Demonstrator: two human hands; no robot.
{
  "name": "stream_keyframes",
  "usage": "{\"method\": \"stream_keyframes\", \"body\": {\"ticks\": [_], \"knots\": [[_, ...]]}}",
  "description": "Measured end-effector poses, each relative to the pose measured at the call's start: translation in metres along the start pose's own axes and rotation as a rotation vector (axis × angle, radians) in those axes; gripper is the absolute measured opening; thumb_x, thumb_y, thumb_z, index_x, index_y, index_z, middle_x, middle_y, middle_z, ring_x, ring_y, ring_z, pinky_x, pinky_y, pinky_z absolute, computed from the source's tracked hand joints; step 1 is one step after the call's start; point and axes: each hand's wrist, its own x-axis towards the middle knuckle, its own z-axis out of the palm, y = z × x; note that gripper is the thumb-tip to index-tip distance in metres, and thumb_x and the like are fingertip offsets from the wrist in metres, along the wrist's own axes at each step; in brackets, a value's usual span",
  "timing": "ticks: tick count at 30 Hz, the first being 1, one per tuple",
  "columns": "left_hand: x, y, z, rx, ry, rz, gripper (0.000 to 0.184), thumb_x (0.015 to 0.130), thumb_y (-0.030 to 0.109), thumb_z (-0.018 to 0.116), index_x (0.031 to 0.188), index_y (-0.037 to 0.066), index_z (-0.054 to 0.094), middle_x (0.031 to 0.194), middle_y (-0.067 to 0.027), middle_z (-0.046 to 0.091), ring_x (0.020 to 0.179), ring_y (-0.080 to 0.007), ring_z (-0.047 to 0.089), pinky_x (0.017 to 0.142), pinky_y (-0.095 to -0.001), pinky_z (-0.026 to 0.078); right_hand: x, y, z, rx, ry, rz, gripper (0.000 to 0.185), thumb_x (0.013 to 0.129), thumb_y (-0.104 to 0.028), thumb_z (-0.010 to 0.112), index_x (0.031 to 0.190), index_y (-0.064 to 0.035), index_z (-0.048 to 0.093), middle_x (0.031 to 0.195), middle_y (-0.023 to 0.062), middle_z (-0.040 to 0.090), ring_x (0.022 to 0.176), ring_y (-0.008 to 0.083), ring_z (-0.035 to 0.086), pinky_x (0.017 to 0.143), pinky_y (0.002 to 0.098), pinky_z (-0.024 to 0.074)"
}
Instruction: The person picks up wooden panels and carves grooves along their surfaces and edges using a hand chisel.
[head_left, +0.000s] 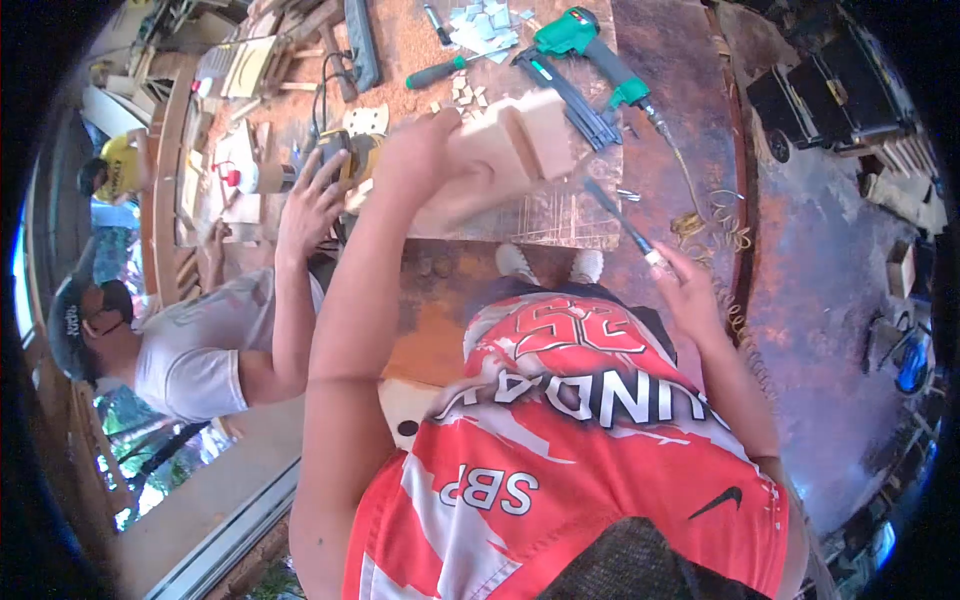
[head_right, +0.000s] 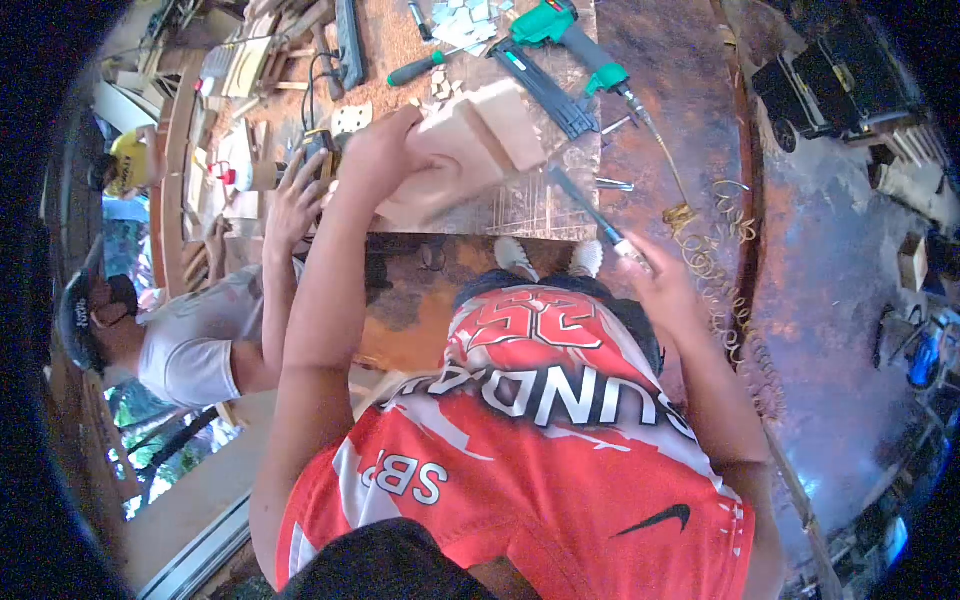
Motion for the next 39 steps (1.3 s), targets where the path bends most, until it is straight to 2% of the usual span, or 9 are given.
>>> {"method": "stream_keyframes", "body": {"ticks": [3,8,11,14,16,21,26,31,39], "knots": [[-0.049,0.045,-0.029,0.265,0.318,0.150,0.035,0.078,0.020,0.078,0.107,0.008,0.061,0.100,-0.0136,0.066,0.096,-0.0357,0.066,0.082,-0.0454,0.054,-0.005,0.038,-0.019,0.106,0.068,0.004,0.038,0.099,-0.018,0.064,0.132,0.0004,0.062,0.109,0.0066,0.071,0.102,0.0113,0.062,0.091,0.0303,0.0491],[-0.070,0.057,-0.029,0.241,0.295,0.217,0.030,0.080,0.012,0.074,0.107,0.010,0.060,0.099,-0.0113,0.061,0.094,-0.0326,0.064,0.080,-0.0429,0.054,0.030,0.054,-0.022,0.190,0.193,0.046,0.033,0.102,-0.023,0.060,0.126,0.0004,0.063,0.096,0.0002,0.065,0.089,0.0093,0.058,0.081,0.0273,0.0473],[-0.080,0.048,-0.021,0.179,0.286,0.167,0.037,0.077,0.013,0.077,0.108,0.008,0.058,0.097,-0.0114,0.061,0.092,-0.0346,0.064,0.078,-0.0452,0.054,0.023,0.048,-0.014,0.101,0.223,-0.094,0.030,0.103,-0.025,0.059,0.125,-0.0040,0.062,0.073,-0.0083,0.047,0.062,0.0010,0.042,0.054,0.0210,0.0332],[-0.075,0.042,-0.017,0.101,0.273,0.064,0.040,0.076,0.016,0.083,0.107,0.005,0.061,0.096,-0.0113,0.066,0.090,-0.0309,0.068,0.077,-0.0429,0.055,0.028,0.052,-0.011,0.273,0.168,0.004,0.031,0.103,-0.026,0.059,0.123,-0.0032,0.062,0.076,-0.0067,0.050,0.066,0.0027,0.046,0.057,0.0221,0.0379],[-0.071,0.025,-0.016,-0.384,0.008,-0.221,0.045,0.075,0.018,0.088,0.111,0.004,0.066,0.100,-0.0129,0.073,0.090,-0.0246,0.072,0.080,-0.0374,0.056,0.025,0.032,-0.016,0.234,0.045,0.028,0.031,0.100,-0.023,0.063,0.123,-0.0011,0.063,0.093,0.0003,0.064,0.085,0.0098,0.058,0.077,0.0286,0.0481],[-0.062,-0.027,0.090,-1.061,-0.207,-0.338,0.049,0.077,0.018,0.089,0.117,-0.001,0.070,0.103,-0.0057,0.075,0.094,-0.0125,0.069,0.084,-0.0320,0.057,0.015,0.054,0.006,0.098,-0.044,-0.114,0.032,0.099,-0.024,0.064,0.123,-0.0023,0.063,0.098,0.0084,0.067,0.091,0.0177,0.063,0.082,0.0328,0.0501],[-0.041,-0.054,0.142,-1.024,-0.328,-0.371,0.052,0.077,0.019,0.090,0.120,0.000,0.068,0.108,-0.0072,0.074,0.096,-0.0139,0.069,0.085,-0.0321,0.056,0.007,0.065,0.021,-0.147,-0.087,-0.085,0.039,0.098,-0.023,0.064,0.131,-0.0037,0.060,0.118,0.0217,0.069,0.108,0.0379,0.067,0.092,0.0419,0.0521],[-0.023,-0.061,0.158,-0.801,-0.213,-0.210,0.093,0.072,0.034,0.093,0.145,0.000,0.047,0.130,-0.0183,0.064,0.123,-0.0293,0.060,0.104,-0.0418,0.048,0.014,0.043,0.015,-0.189,-0.162,-0.016,0.042,0.099,-0.020,0.064,0.138,-0.0058,0.058,0.131,0.0206,0.065,0.124,0.0345,0.062,0.105,0.0391,0.0471],[-0.017,-0.001,0.153,-0.383,0.175,-0.091,0.110,0.069,0.049,0.091,0.151,0.001,0.035,0.132,-0.0283,0.057,0.124,-0.0434,0.055,0.104,-0.0503,0.046,0.006,0.030,0.022,-0.280,-0.154,-0.051,0.046,0.098,-0.014,0.063,0.144,-0.0123,0.057,0.127,0.0186,0.067,0.115,0.0339,0.066,0.097,0.0388,0.0500]]}}
